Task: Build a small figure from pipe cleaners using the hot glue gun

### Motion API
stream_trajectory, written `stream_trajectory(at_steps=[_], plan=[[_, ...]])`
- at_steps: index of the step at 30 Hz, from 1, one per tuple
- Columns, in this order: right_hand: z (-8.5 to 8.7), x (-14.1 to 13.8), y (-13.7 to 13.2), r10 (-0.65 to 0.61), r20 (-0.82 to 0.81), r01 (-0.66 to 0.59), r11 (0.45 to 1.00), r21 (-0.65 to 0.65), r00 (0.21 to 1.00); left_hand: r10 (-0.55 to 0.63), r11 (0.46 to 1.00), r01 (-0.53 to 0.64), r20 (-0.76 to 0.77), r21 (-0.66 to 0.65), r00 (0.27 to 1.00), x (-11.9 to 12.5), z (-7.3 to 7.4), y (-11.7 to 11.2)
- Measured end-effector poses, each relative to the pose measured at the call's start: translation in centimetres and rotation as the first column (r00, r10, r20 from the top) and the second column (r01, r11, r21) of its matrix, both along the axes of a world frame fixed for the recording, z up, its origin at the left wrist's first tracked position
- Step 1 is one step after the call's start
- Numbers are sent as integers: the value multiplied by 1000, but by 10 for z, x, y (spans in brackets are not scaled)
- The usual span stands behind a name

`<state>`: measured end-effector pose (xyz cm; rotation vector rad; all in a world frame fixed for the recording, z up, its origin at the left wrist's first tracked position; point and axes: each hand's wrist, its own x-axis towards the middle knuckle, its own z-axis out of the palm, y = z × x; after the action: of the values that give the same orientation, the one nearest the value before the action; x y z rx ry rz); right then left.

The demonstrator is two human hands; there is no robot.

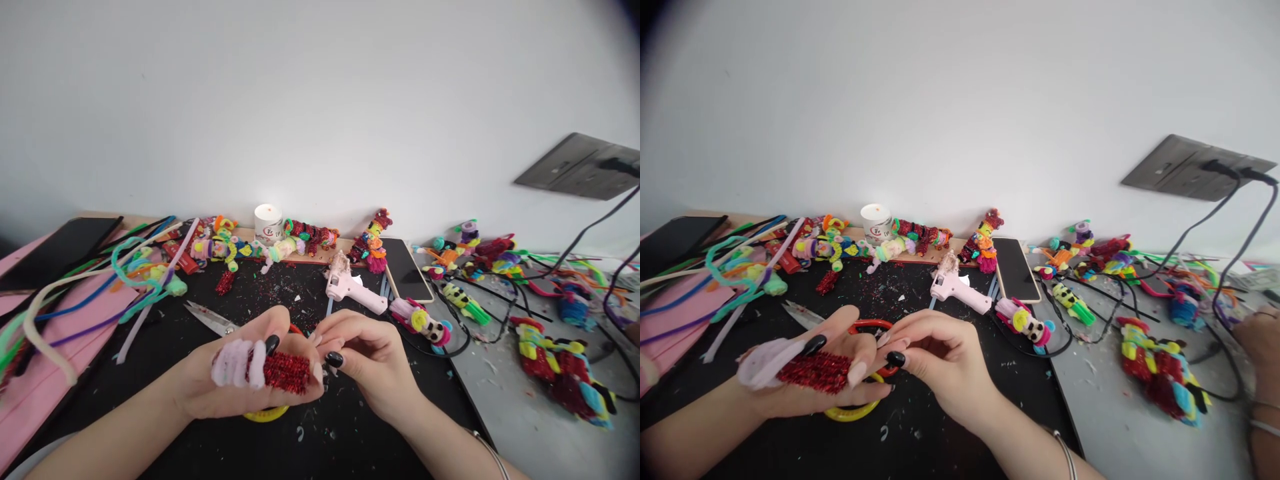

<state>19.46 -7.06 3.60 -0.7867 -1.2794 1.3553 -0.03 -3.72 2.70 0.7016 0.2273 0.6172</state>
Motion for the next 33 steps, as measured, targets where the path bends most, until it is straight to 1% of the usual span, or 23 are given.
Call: stream_trajectory(at_steps=[2, 4, 8, 9, 12, 14, 16, 18, 20, 21, 22, 23, 25, 26, 27, 30, 31, 33], plan=[[-2, 0, 1, -12, 4, 12, 1000, -24, 1000, -110, 988, 123, 135, -90, 985, 1, -1, 1], [-5, 0, 2, -31, 8, 31, 998, -58, 999, -127, 979, 158, 216, -130, 968, 2, -2, 3], [-11, 0, 5, -62, 12, 63, 993, -100, 998, -68, 979, 108, 223, -170, 972, 4, -6, 5], [-12, -1, 6, -71, 23, 73, 992, -105, 997, -69, 978, 109, 222, -176, 973, 4, -8, 6], [-14, 0, 10, -120, 124, 133, 985, -108, 985, -8, 978, 49, 198, -203, 980, 5, -12, 8], [-15, 1, 13, -180, 241, 202, 977, -70, 954, 62, 979, -30, 157, -203, 986, 7, -15, 10], [-18, 4, 15, -256, 348, 273, 962, 1, 902, 126, 979, -104, 118, -176, 985, 9, -17, 13], [-20, 6, 16, -336, 402, 326, 941, 96, 852, 178, 979, -171, 54, -110, 983, 12, -19, 15], [-21, 8, 15, -409, 425, 340, 912, 231, 807, 242, 970, -241, -58, 17, 969, 14, -21, 15], [-21, 8, 13, -436, 437, 328, 895, 302, 787, 295, 953, -282, -136, 111, 946, 15, -21, 14], [-21, 9, 12, -452, 454, 302, 880, 366, 768, 344, 928, -298, -201, 225, 917, 15, -21, 13], [-21, 9, 10, -455, 476, 267, 871, 412, 753, 374, 901, -288, -247, 325, 894, 15, -21, 12], [-21, 8, 8, -428, 525, 206, 880, 429, 736, 415, 844, -244, -293, 479, 861, 15, -19, 9], [-22, 8, 7, -409, 550, 183, 889, 419, 729, 434, 806, -210, -312, 553, 845, 14, -18, 8], [-22, 7, 7, -395, 570, 166, 896, 411, 720, 461, 760, -174, -329, 627, 824, 14, -16, 7], [-25, 6, 6, -372, 609, 131, 906, 402, 701, 567, 584, -74, -341, 808, 750, 12, -12, 5], [-25, 6, 6, -370, 615, 122, 906, 406, 697, 598, 533, -53, -332, 844, 729, 11, -11, 5], [-26, 5, 6, -374, 623, 110, 901, 420, 687, 643, 460, -27, -312, 887, 699, 11, -11, 5]])
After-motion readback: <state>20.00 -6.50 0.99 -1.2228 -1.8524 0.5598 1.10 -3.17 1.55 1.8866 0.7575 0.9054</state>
